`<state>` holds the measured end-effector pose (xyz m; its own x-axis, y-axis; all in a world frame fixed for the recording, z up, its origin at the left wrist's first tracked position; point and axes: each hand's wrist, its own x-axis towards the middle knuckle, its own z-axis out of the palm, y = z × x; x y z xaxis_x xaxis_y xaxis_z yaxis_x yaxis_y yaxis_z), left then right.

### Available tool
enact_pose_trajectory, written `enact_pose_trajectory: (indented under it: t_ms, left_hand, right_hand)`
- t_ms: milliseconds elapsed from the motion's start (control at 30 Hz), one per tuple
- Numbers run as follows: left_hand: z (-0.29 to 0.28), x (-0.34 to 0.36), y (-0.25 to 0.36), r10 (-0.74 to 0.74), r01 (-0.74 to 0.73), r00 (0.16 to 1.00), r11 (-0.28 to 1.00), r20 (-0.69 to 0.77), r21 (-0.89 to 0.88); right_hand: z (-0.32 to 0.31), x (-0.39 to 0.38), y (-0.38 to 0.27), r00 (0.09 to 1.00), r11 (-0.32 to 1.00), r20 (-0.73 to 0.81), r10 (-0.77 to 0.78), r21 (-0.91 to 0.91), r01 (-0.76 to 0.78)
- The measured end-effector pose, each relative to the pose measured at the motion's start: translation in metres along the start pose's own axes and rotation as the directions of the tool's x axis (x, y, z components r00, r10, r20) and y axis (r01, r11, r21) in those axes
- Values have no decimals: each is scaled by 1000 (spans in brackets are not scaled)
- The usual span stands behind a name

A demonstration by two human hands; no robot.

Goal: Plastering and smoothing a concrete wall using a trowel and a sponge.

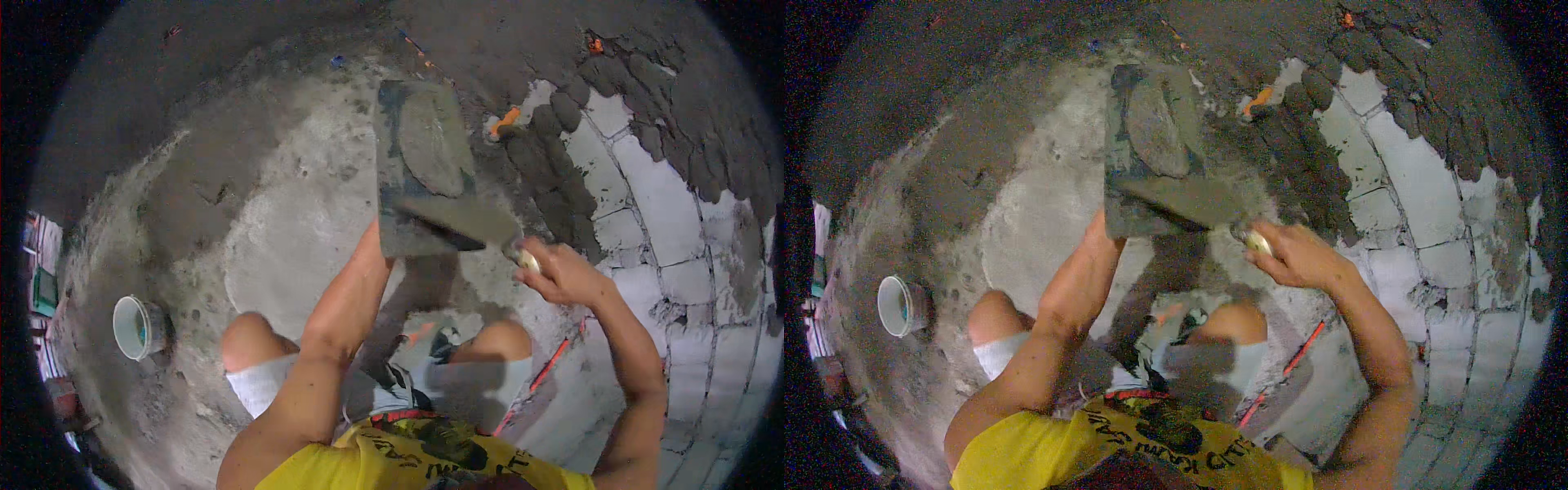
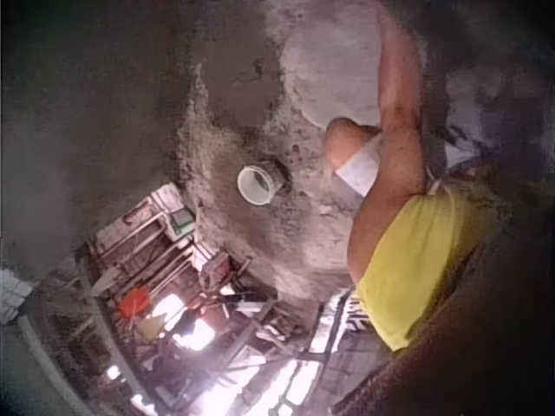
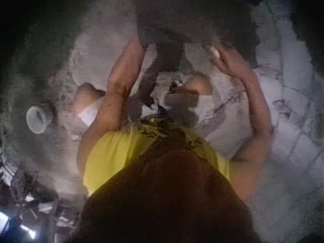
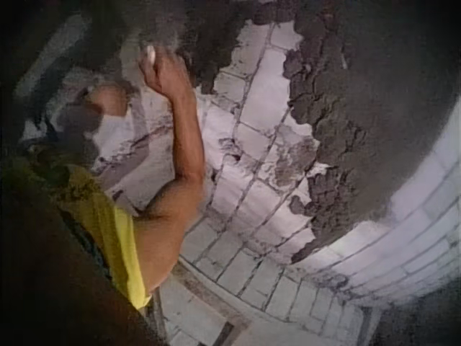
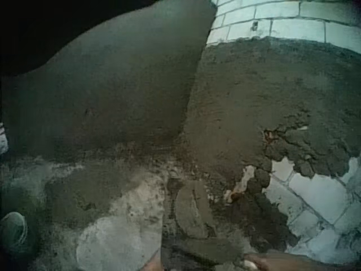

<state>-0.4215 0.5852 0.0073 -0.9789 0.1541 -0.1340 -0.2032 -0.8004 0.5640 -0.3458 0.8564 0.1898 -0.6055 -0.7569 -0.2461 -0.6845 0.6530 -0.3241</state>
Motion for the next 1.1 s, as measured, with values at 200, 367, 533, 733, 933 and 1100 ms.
enact_pose_trajectory:
  t_ms: [200,367,533,733,933,1100]
  left_hand:
    - [19,9,-119,-201,202,979,979,44,-4]
    - [45,24,-162,-291,287,953,956,87,55]
    - [39,16,-175,-343,334,937,936,69,112]
    - [34,12,-188,-389,380,920,914,44,145]
    - [38,9,-199,-405,394,913,905,43,161]
    - [23,1,-190,-397,390,918,907,9,157]
  right_hand:
    - [33,15,0,923,580,143,358,740,-340]
    - [32,-31,14,841,39,314,441,929,-368]
    - [61,-88,76,943,936,-225,245,307,-170]
    - [51,-71,126,883,920,-313,349,296,-259]
    - [10,-5,295,776,808,-308,550,431,-402]
    - [49,20,322,267,871,-857,442,338,-357]
